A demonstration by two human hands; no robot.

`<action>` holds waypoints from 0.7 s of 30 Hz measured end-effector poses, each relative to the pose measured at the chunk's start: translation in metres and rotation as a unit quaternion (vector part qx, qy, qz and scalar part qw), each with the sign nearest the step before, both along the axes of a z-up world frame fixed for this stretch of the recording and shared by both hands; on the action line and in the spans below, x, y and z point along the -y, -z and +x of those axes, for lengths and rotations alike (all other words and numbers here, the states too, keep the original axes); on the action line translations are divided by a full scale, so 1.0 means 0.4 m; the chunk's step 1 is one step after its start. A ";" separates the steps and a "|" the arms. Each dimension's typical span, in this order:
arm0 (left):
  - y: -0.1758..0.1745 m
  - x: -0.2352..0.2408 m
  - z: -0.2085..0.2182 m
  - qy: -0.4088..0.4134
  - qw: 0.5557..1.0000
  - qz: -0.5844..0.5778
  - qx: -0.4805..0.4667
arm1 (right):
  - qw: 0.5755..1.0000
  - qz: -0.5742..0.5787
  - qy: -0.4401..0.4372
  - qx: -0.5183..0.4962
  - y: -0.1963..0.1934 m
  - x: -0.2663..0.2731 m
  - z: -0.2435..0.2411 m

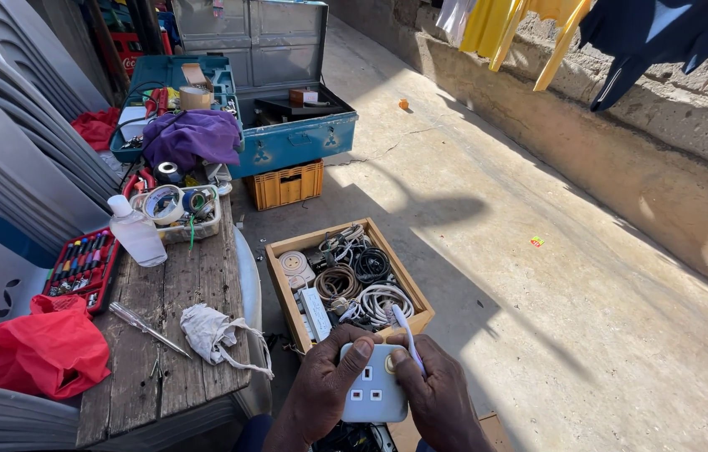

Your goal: The person cleans a white electrical socket with a toothbrush, then sprays it with liquid from a bottle and wipes it with a cloth. The person then uses a screwdriver to probe the socket's slots.

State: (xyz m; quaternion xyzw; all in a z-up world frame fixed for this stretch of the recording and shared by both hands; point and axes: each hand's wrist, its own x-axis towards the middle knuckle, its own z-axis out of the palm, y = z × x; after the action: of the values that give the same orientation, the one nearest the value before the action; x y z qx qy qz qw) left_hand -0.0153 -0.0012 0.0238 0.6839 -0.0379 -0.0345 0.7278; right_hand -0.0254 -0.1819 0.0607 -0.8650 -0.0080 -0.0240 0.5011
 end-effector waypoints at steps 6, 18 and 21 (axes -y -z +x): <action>0.013 -0.002 0.011 0.015 0.999 -0.043 -0.023 | 0.974 0.172 0.000 -0.148 0.027 0.027 0.021; 0.060 0.024 0.020 0.009 0.995 -0.098 -0.007 | 0.954 0.244 0.001 -0.172 -0.041 0.014 0.008; 0.039 0.030 0.012 -0.013 0.999 -0.038 0.032 | 0.954 0.243 -0.014 -0.176 -0.041 0.015 0.005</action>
State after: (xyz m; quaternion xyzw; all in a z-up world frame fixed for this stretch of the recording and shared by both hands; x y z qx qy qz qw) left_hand -0.0106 -0.0132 0.0081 0.6568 -0.0537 -0.0011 0.7522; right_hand -0.0234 -0.1880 0.0770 -0.7075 0.0739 0.1341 0.6899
